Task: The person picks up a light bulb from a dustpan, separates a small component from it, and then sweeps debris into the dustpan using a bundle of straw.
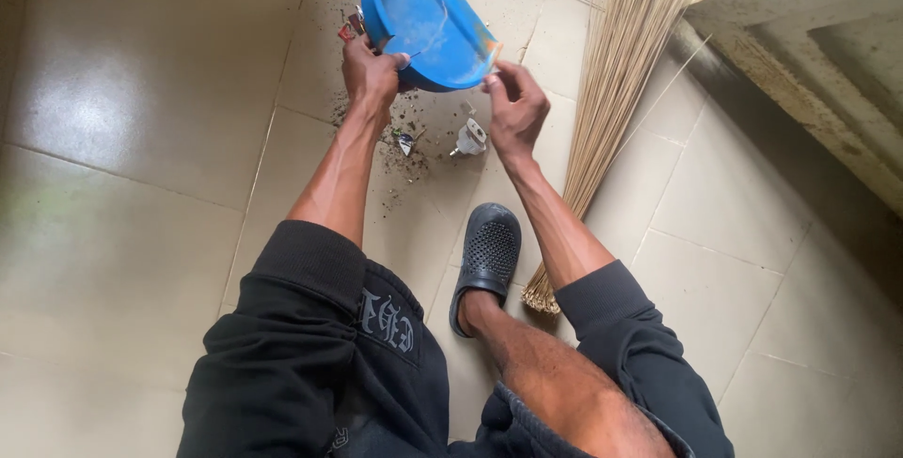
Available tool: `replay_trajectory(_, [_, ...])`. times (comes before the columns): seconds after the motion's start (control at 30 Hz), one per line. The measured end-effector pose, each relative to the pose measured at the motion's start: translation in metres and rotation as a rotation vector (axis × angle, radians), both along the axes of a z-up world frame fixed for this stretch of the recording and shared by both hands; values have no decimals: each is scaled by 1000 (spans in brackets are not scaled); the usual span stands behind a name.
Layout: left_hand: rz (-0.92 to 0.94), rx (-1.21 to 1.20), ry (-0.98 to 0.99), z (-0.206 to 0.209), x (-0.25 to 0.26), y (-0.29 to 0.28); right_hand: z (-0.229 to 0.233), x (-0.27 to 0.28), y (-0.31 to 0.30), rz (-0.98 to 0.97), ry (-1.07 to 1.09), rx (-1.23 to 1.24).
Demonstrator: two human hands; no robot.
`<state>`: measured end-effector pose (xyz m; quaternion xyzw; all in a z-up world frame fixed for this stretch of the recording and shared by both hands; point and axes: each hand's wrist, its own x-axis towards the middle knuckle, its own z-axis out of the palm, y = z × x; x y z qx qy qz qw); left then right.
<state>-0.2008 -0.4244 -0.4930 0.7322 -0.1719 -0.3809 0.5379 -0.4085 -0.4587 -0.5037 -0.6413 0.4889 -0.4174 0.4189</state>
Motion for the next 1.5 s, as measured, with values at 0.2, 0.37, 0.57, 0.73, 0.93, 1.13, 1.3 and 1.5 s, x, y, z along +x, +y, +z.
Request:
replay_trajectory(0.2, [-73, 32, 76, -1, -28, -11, -6, -47, -21, -157, 67, 136])
replay_trajectory(0.37, [-193, 60, 134, 2, -56, -21, -30, -122, -18, -295, -108, 9])
replay_trajectory(0.57, [-320, 92, 128, 5, -97, -35, -88, -214, -1, -660, 140, 79])
replay_trajectory(0.73, [-355, 140, 97, 7, -126, -43, -129, -216, -34, -441, 271, 338])
replay_trajectory(0.93, [-397, 190, 24, 1, -125, -49, -106, -175, -69, -282, 444, 197])
replay_trajectory(1.13, [-441, 207, -3, -15, -107, -51, -99, -144, -81, -295, 501, 425])
replay_trajectory(1.3, [-450, 202, 22, -15, -103, -52, -115, -153, -83, -336, 541, 385])
replay_trajectory(1.5, [-446, 209, 36, -17, -104, -55, -112, -166, -87, -362, 551, 377])
